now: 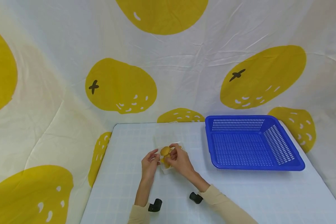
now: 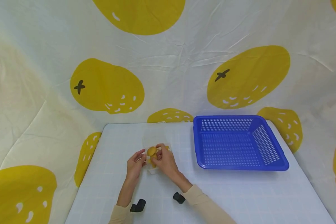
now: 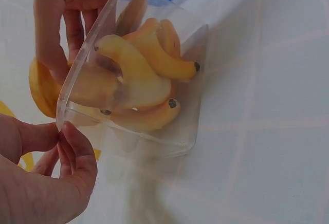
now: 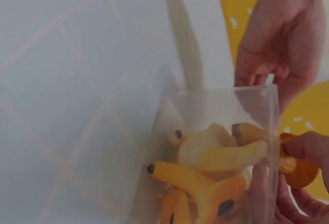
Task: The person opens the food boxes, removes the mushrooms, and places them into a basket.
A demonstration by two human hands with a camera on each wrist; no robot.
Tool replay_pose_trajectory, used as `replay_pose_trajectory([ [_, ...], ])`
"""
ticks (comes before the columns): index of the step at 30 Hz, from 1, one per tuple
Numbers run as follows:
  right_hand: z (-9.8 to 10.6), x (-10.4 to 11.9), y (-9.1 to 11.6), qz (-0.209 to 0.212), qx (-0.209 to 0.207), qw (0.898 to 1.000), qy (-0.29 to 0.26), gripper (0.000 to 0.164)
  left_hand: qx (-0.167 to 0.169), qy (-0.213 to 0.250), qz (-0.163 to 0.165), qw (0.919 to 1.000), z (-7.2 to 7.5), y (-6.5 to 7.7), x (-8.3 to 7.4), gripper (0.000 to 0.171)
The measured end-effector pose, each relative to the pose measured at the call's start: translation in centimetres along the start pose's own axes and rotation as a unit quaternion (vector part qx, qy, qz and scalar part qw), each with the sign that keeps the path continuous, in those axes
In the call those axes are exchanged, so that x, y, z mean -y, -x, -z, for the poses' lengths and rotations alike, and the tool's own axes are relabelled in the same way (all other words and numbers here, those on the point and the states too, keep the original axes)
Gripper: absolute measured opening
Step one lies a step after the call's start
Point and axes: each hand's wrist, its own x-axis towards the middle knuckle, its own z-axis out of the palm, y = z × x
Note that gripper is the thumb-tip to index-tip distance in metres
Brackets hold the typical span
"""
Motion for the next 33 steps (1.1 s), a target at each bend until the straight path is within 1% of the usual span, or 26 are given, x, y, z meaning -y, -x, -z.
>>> replay_pose_trajectory([
  [3, 0.6, 0.3, 0.0, -0.024, 0.001, 0.999, -0.028, 0.049, -0.002, 0.000, -0.001, 1.0000, 0.0, 0.0, 0.0, 0.031],
  [8, 1.7, 0.3, 0.0, -0.047, 0.006, 0.997, -0.066, 0.047, 0.002, 0.002, 0.008, 1.0000, 0.1, 0.0, -0.2, 0.033],
  [11, 2.5, 0.3, 0.0, -0.066, 0.007, 0.994, -0.085, 0.047, 0.009, -0.003, 0.015, 0.9998, 0.1, 0.4, -1.0, 0.034],
  [16, 4.2, 0.5, -0.1, -0.115, 0.010, 0.987, -0.112, 0.047, 0.015, -0.012, 0.014, 0.9997, -0.1, 1.8, -3.1, 0.031],
  [18, 4.9, 0.4, -0.3, -0.132, 0.013, 0.983, -0.124, 0.047, 0.015, -0.011, 0.011, 0.9998, -0.1, 2.2, -3.6, 0.030],
  [21, 6.0, 0.2, -0.5, -0.144, 0.022, 0.978, -0.152, 0.048, 0.018, -0.009, 0.010, 0.9998, 0.0, 2.3, -3.7, 0.031],
  [24, 7.3, 0.1, -0.6, -0.145, 0.035, 0.973, -0.175, 0.050, 0.015, -0.010, 0.010, 0.9998, 0.1, 1.3, -2.1, 0.034],
  [28, 8.9, 0.2, -0.7, -0.159, 0.041, 0.970, -0.178, 0.053, 0.003, -0.014, 0.009, 0.9998, 0.1, -0.2, 0.1, 0.034],
  [33, 10.8, 0.1, -1.0, -0.181, 0.030, 0.966, -0.182, 0.056, -0.002, -0.017, 0.002, 0.9999, 0.0, -0.3, 0.4, 0.033],
])
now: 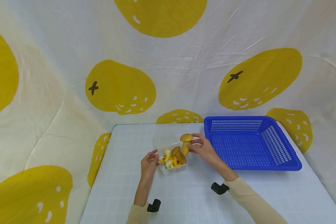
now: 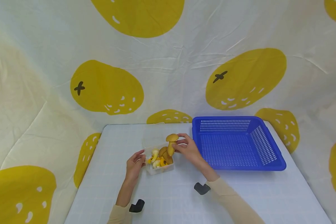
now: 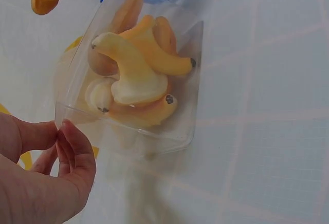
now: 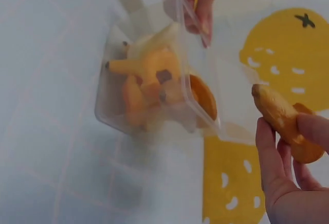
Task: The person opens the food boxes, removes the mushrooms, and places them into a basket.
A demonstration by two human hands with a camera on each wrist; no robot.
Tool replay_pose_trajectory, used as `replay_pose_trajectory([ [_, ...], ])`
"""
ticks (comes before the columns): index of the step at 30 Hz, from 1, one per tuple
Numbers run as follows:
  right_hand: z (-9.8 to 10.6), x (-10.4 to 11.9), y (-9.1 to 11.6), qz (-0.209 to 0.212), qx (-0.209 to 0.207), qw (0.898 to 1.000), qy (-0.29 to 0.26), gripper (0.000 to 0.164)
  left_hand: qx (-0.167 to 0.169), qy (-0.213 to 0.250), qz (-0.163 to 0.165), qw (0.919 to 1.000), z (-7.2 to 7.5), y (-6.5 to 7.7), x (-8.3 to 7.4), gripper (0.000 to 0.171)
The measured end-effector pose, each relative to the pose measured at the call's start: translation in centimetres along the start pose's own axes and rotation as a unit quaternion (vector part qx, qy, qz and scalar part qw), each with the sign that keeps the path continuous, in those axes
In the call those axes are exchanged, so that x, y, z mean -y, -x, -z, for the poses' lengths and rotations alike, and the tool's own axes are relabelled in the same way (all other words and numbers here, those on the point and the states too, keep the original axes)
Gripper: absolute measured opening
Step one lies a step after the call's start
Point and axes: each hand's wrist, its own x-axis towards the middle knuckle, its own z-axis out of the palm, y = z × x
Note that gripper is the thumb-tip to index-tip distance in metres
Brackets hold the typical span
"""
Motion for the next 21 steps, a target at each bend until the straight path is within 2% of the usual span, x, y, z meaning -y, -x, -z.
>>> replay_pose_trajectory([
  [9, 3.8, 0.3, 0.2, 0.015, 0.000, 1.000, -0.011, 0.061, -0.004, -0.006, -0.001, 1.0000, 0.0, 0.1, -0.1, 0.033],
  [21, 8.8, -0.5, 0.8, -0.018, -0.034, 0.999, -0.016, 0.066, 0.009, -0.014, 0.003, 0.9999, 0.0, 0.0, -0.2, 0.034],
])
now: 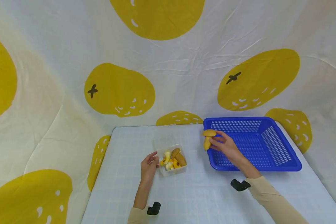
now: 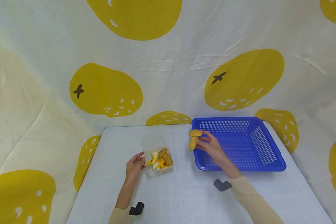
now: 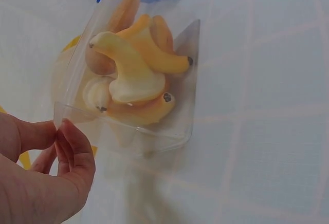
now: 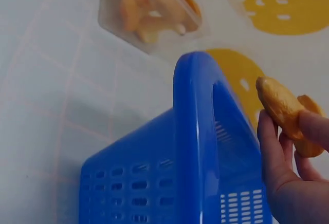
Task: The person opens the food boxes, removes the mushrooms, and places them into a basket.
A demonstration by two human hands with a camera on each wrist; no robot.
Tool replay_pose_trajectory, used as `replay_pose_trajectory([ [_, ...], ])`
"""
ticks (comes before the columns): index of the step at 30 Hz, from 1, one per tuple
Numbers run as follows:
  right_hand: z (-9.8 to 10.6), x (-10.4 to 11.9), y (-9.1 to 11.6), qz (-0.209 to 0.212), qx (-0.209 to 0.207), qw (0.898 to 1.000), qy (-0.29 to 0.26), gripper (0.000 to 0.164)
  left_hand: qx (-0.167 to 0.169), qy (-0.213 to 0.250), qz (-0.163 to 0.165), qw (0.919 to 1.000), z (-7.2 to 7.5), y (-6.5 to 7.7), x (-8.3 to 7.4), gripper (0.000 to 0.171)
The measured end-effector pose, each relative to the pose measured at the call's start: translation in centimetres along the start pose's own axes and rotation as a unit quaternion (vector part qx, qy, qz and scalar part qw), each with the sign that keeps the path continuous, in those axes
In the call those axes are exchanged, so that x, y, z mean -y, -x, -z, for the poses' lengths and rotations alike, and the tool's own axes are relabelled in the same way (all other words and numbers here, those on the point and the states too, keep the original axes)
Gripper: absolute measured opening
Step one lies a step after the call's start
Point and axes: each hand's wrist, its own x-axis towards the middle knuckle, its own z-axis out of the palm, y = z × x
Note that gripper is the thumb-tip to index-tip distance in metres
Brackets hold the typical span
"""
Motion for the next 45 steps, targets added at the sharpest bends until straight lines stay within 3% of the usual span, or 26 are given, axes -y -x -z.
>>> replay_pose_trajectory([
  [12, 4.2, -2.7, 0.5, -0.020, -0.023, 0.999, 0.015, 0.075, -0.007, -0.002, -0.011, 0.9999, 0.0, 0.3, -0.1, 0.033],
  [23, 5.8, -4.1, 0.6, -0.075, 0.020, 0.991, 0.106, 0.073, -0.003, 0.018, -0.007, 0.9998, -0.1, 0.3, -0.1, 0.034],
  [26, 5.9, -4.3, 0.3, -0.090, 0.030, 0.987, 0.133, 0.070, 0.006, 0.029, 0.005, 0.9995, 0.0, 0.7, -0.8, 0.035],
  [31, 5.7, -4.6, -0.3, -0.104, 0.059, 0.977, 0.178, 0.064, 0.007, 0.030, 0.019, 0.9994, -0.2, 2.3, -3.5, 0.036],
  [38, 5.4, -5.2, -1.0, -0.096, 0.077, 0.963, 0.238, 0.054, -0.026, 0.028, 0.042, 0.9984, -0.5, 0.1, -0.2, 0.036],
  [45, 5.3, -4.4, -0.6, -0.051, 0.046, 0.942, 0.327, 0.042, -0.008, 0.070, 0.064, 0.9955, -0.2, -0.2, -0.2, 0.040],
])
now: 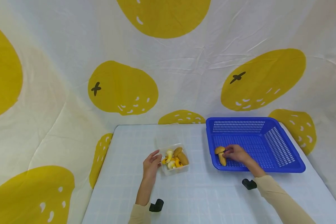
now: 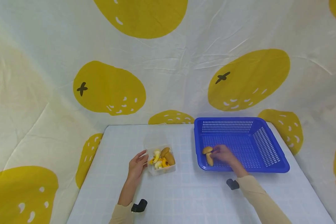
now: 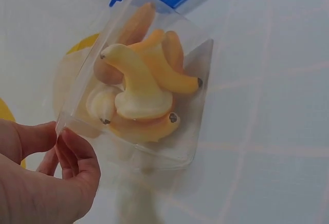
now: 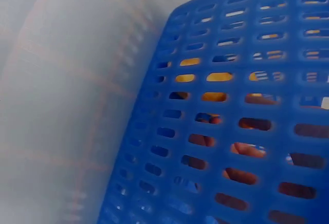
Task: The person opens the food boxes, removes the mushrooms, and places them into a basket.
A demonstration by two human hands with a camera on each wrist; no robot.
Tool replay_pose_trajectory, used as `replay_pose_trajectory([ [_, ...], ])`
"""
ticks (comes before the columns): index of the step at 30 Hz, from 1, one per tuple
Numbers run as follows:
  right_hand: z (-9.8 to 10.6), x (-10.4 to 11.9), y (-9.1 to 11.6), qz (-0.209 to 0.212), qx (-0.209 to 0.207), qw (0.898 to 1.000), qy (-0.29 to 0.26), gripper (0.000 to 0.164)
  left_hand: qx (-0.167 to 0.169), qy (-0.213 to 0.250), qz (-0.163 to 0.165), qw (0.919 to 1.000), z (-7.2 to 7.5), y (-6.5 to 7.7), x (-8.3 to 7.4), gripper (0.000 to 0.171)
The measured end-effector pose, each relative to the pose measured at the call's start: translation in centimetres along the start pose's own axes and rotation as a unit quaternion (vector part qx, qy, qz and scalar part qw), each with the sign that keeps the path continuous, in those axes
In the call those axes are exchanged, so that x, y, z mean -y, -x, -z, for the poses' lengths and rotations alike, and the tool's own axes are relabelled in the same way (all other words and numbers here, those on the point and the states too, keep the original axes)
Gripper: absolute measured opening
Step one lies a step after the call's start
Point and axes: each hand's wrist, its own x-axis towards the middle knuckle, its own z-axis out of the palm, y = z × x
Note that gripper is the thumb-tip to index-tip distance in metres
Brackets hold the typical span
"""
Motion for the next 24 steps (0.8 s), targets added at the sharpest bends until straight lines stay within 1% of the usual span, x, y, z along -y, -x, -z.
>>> replay_pose_trajectory([
  [3, 0.2, 0.5, 0.3, 0.010, -0.017, 1.000, 0.021, 0.031, 0.008, 0.010, 0.006, 0.9999, 0.0, -0.1, -0.1, 0.040],
  [6, 0.4, 1.0, 0.7, 0.030, -0.026, 0.998, 0.041, 0.022, 0.012, 0.012, 0.008, 0.9998, 0.0, -0.1, -0.2, 0.040],
  [10, 0.6, 1.8, 1.2, 0.050, -0.027, 0.997, 0.049, 0.017, 0.011, 0.013, 0.011, 0.9998, 0.0, 0.0, -0.2, 0.041],
  [13, 0.6, 2.6, 1.4, 0.062, -0.023, 0.997, 0.035, 0.018, 0.009, 0.015, 0.010, 0.9998, 0.0, 0.0, 0.0, 0.042],
  [17, 0.5, 4.0, 1.7, 0.074, -0.032, 0.997, 0.006, 0.019, 0.008, 0.020, 0.007, 0.9997, 0.0, 0.0, 0.2, 0.041],
  [24, -0.2, 6.5, 1.6, 0.099, -0.083, 0.992, -0.010, 0.017, -0.002, 0.007, 0.006, 1.0000, -0.1, -0.2, 0.2, 0.038],
])
